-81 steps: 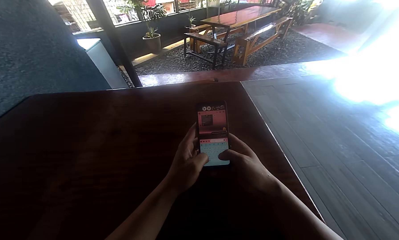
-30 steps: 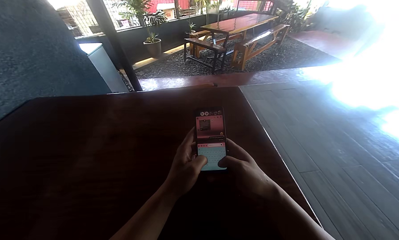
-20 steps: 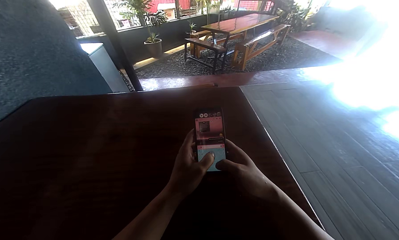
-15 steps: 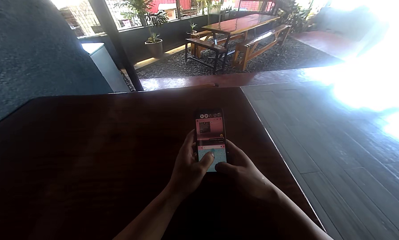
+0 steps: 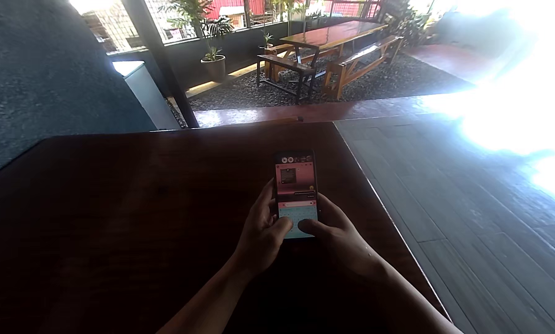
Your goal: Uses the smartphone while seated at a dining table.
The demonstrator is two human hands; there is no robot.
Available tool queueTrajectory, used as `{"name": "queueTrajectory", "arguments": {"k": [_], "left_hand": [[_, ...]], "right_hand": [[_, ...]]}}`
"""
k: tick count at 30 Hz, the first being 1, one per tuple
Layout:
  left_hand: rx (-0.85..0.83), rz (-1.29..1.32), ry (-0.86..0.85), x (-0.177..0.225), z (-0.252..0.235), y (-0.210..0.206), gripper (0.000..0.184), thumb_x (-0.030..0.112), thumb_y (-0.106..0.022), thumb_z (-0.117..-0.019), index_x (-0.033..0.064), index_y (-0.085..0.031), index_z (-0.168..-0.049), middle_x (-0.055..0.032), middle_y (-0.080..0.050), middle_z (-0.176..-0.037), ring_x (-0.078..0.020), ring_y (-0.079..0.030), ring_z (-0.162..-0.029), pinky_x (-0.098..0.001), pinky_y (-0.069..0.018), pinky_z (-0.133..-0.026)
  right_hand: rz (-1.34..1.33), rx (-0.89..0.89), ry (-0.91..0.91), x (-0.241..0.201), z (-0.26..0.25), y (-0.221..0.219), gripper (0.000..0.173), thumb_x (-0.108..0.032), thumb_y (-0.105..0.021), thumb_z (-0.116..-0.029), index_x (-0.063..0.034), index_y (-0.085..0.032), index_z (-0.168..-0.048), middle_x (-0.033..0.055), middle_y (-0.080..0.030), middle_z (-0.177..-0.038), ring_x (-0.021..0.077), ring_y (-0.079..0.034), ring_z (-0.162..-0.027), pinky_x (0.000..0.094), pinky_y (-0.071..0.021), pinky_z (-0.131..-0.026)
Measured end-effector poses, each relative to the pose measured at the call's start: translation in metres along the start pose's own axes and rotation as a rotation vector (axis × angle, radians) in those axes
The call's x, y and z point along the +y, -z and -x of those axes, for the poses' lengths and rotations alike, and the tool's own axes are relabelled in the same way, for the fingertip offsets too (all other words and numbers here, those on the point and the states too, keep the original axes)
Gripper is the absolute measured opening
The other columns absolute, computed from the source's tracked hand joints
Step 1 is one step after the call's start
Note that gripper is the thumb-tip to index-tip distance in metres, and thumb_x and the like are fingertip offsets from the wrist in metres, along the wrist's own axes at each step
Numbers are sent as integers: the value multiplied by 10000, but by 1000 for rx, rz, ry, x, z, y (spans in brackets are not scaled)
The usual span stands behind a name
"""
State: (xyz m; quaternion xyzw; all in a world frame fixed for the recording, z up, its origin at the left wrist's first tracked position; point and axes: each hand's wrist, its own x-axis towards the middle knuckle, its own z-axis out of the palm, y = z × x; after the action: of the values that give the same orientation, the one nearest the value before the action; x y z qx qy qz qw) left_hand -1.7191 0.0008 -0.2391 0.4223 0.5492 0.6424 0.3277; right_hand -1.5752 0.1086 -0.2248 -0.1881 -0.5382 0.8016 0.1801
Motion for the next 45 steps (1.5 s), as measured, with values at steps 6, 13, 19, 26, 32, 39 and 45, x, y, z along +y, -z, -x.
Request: {"name": "queueTrajectory", "arguments": {"k": [6,13,19,26,32,39,45], "left_hand": [[7,-1,1,-1,0,0,697,2,-540,-898,191,-385,-1551,-82,-686,-1258,-214,-688,-1109,-360,-592,-930],[6,0,-6,-2,-1,0,689,10,-544,-908,180,-373,-1553,-87,-690,-1246,-222,-691,-1104,-360,-594,-933],[9,2,-11,-1,-1,-1,681,15,-544,-902,169,-384,-1546,-97,-690,-1243,-230,-693,-1101,-366,-596,-928],[3,10,-13,-1,-1,-1,684,17,-545,-902,159,-374,-1549,-111,-683,-1252,-236,-692,-1103,-366,-597,-932],[10,-9,-6,0,-2,-1,684,34,-547,-912,142,-352,-1559,-106,-682,-1254,-222,-689,-1114,-363,-593,-948],[0,-2,-35,-2,-3,0,692,15,-546,-901,109,-340,-1554,-109,-661,-1299,-229,-672,-1158,-374,-588,-971],[-10,30,-80,-2,-4,-2,701,-12,-526,-891,3,-284,-1549,-136,-652,-1308,-238,-673,-1161,-377,-594,-966]], "right_hand": [[-2,-19,13,1,-1,1,432,-8,-583,-958,-72,-517,-1381,221,-680,-1165,351,-728,-986,484,-656,-777],[1,-23,5,0,0,1,442,-20,-586,-957,-69,-503,-1389,215,-676,-1177,347,-726,-997,484,-657,-777],[2,-19,10,0,0,1,454,-19,-596,-946,-64,-493,-1386,205,-679,-1173,339,-729,-989,487,-657,-773],[-9,-20,7,-1,0,1,454,-25,-602,-939,-51,-490,-1378,209,-675,-1175,340,-729,-984,482,-658,-758],[-1,-27,18,0,0,1,472,-33,-595,-936,-45,-478,-1393,207,-672,-1183,340,-728,-984,481,-660,-756],[-15,-45,28,0,-1,3,471,-21,-593,-940,-31,-453,-1390,203,-674,-1192,341,-728,-995,483,-659,-745],[-17,-62,45,1,-2,4,516,-22,-604,-932,-34,-434,-1419,197,-676,-1198,346,-725,-1001,496,-656,-736]]}}
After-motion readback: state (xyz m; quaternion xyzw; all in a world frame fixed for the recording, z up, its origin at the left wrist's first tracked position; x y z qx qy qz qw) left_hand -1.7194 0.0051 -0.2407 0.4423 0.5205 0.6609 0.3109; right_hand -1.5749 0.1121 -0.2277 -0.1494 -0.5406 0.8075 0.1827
